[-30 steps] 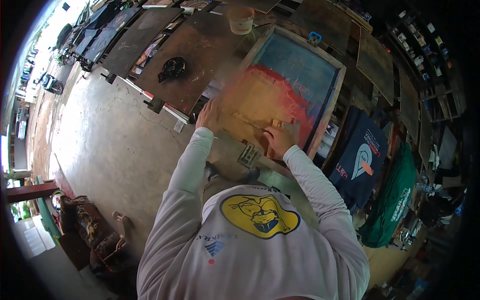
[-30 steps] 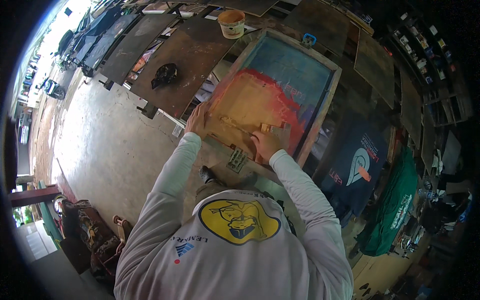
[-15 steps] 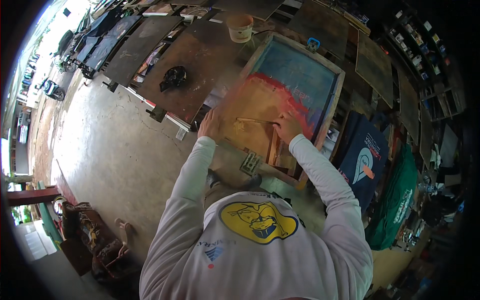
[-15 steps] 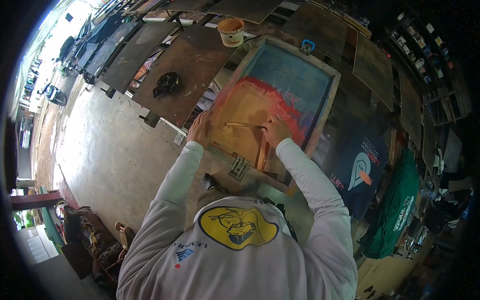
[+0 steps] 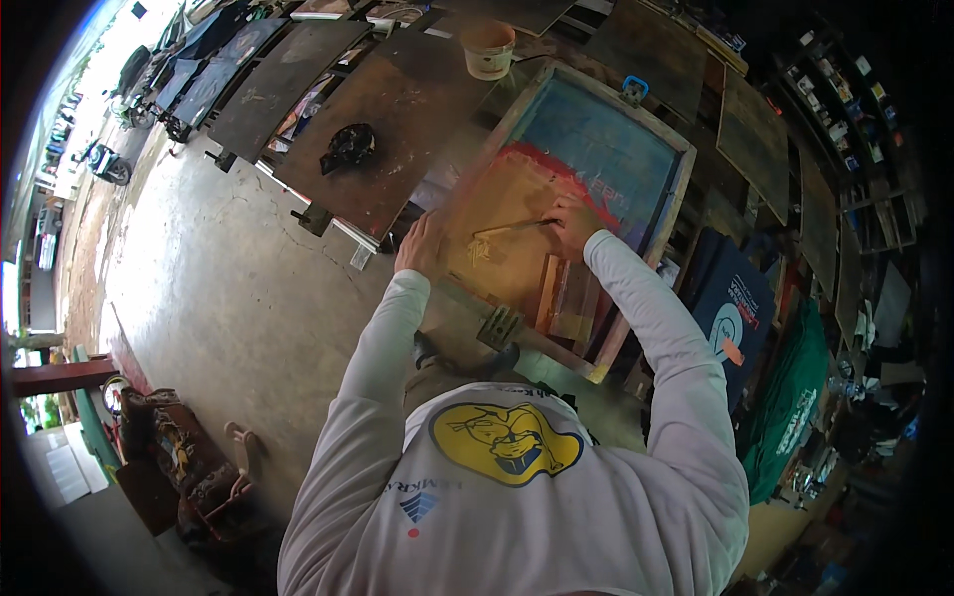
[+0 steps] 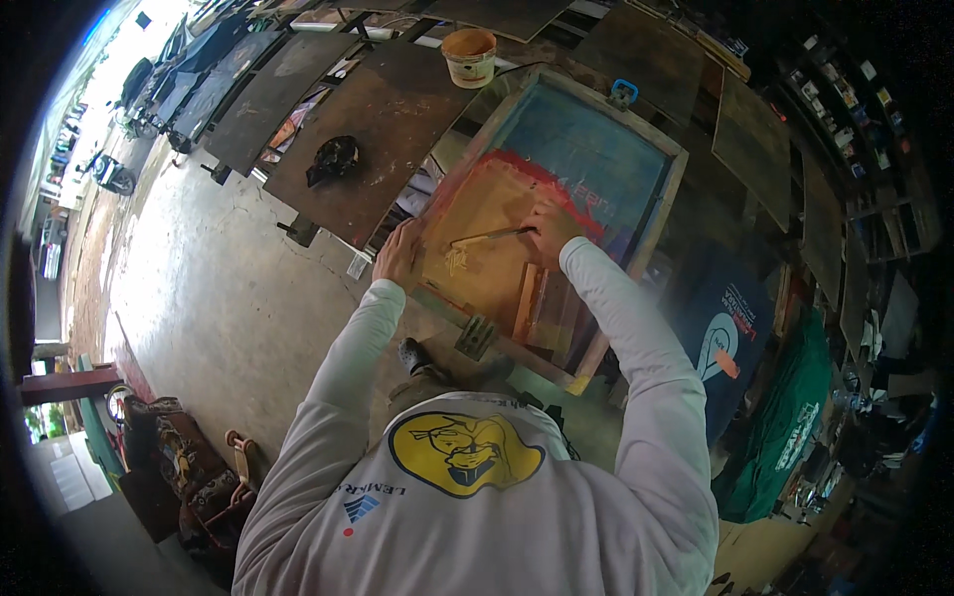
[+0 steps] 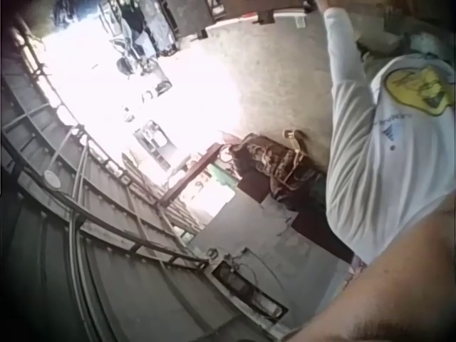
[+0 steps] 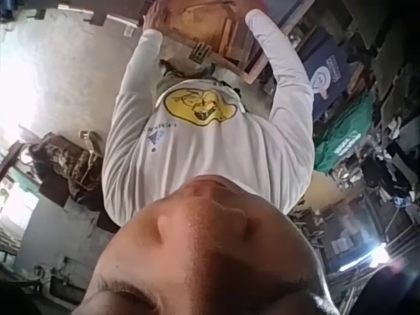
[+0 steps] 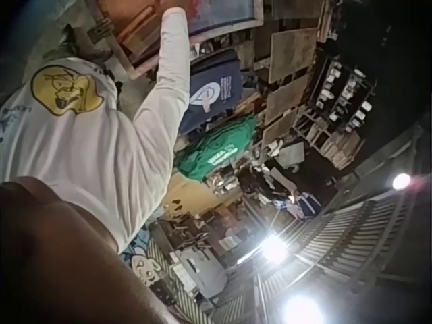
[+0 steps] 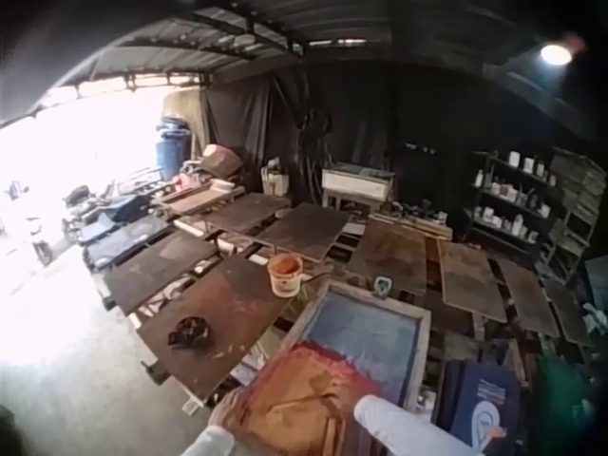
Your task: Applying ink to a screen and spreading it to print a design onto a t-shirt.
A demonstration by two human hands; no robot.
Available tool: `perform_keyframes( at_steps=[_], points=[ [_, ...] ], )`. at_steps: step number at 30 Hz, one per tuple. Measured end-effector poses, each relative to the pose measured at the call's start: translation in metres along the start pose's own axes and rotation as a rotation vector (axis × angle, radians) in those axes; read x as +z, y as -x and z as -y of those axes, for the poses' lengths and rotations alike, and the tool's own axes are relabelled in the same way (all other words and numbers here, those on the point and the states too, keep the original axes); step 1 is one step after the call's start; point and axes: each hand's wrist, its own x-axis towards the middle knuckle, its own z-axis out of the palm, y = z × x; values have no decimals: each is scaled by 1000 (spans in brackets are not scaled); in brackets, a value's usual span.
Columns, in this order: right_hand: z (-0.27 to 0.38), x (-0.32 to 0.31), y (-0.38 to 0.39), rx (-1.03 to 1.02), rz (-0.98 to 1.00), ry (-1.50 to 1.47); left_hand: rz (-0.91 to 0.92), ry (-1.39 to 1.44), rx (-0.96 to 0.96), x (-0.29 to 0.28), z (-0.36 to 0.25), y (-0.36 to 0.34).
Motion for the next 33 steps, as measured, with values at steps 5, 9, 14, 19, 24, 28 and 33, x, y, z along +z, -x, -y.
perform_keyframes(
  at_steps=[5, 9, 14, 19, 24, 28, 33],
  points=[
    [1, 2, -3, -27, -18, -9, -5, 25, -2, -3, -4, -2],
    [33, -20, -8, -88, 28, -50, -34, -2, 1, -4, -4, 0],
    [27, -23, -16, -250, 153, 102, -4, 29, -27, -4, -6, -4],
    [22, -21, -19, -454, 220, 199, -34, 9, -12, -5, -8, -5],
    [16, -17, -22, -404, 341, 265, -18, 5, -3, -4, -5, -4],
    [17, -17, -22, -395, 358, 214, -20, 5, -3, -4, -2, -3],
    [15, -9, -17, -345, 407, 315, -13, 16, -5, -5, -3, -5]
  ],
)
